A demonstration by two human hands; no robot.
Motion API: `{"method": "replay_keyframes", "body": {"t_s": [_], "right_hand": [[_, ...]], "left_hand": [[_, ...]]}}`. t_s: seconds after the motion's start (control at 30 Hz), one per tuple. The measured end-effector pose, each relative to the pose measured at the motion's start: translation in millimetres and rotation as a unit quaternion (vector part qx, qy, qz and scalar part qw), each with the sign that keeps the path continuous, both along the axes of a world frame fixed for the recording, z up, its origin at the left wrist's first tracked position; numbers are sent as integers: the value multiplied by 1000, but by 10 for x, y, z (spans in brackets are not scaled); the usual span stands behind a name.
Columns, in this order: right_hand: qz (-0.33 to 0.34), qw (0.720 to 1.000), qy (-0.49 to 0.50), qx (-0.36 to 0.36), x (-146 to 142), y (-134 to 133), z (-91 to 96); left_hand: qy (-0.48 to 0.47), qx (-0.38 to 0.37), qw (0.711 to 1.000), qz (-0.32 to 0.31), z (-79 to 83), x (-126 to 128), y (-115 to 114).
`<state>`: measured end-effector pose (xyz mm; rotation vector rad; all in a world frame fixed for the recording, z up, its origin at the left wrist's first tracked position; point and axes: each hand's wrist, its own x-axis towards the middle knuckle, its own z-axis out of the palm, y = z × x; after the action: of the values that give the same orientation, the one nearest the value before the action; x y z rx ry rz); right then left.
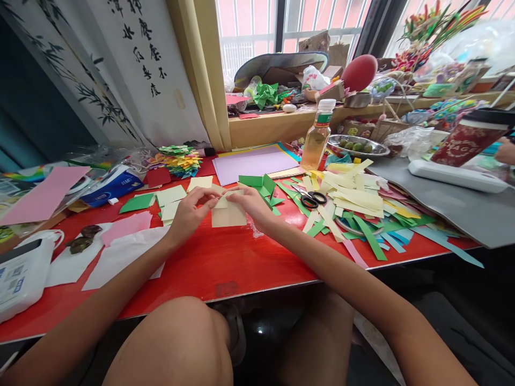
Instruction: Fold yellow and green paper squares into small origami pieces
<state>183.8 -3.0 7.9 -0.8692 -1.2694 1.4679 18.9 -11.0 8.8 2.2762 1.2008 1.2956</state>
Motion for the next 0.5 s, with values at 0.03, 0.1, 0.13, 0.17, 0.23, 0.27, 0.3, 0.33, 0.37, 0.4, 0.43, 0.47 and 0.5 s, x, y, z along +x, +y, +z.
{"method": "replay_keyframes", "body": {"t_s": [0.03,0.1,0.13,0.17,0.23,0.27,0.3,0.33,0.37,0.4,0.43,0.47,0.5], "right_hand": [[-1,1000,-2,4,-2,0,-2],[-3,1000,-5,9,-3,-6,5],[-5,1000,-6,11,-3,-10,13],[-5,1000,-8,12,-3,-15,21],[-4,1000,-10,16,-3,-23,34],[-3,1000,-10,17,-4,-25,37],[-1,1000,-10,18,-5,-26,36],[1,1000,-11,19,-6,-25,33],[4,1000,-10,21,-7,-22,29],[7,1000,-9,23,-8,-18,25],[12,1000,-7,26,-8,-14,22],[15,999,-5,28,-7,-9,20],[17,999,-4,30,-5,-5,20]], "left_hand": [[-10,-10,1000,1,2,0,-2],[-26,-44,999,-7,0,3,-11],[-35,-66,997,-14,-4,5,-16],[-44,-88,995,-23,-9,8,-22],[-63,-127,989,-42,-21,16,-32],[-72,-140,986,-49,-28,20,-34],[-80,-150,984,-55,-36,24,-35],[-87,-160,982,-59,-43,27,-33],[-94,-171,979,-65,-51,28,-29],[-102,-184,975,-71,-58,29,-23],[-112,-197,971,-78,-63,29,-18],[-124,-211,966,-85,-66,28,-12],[-136,-223,961,-91,-66,28,-9]]}}
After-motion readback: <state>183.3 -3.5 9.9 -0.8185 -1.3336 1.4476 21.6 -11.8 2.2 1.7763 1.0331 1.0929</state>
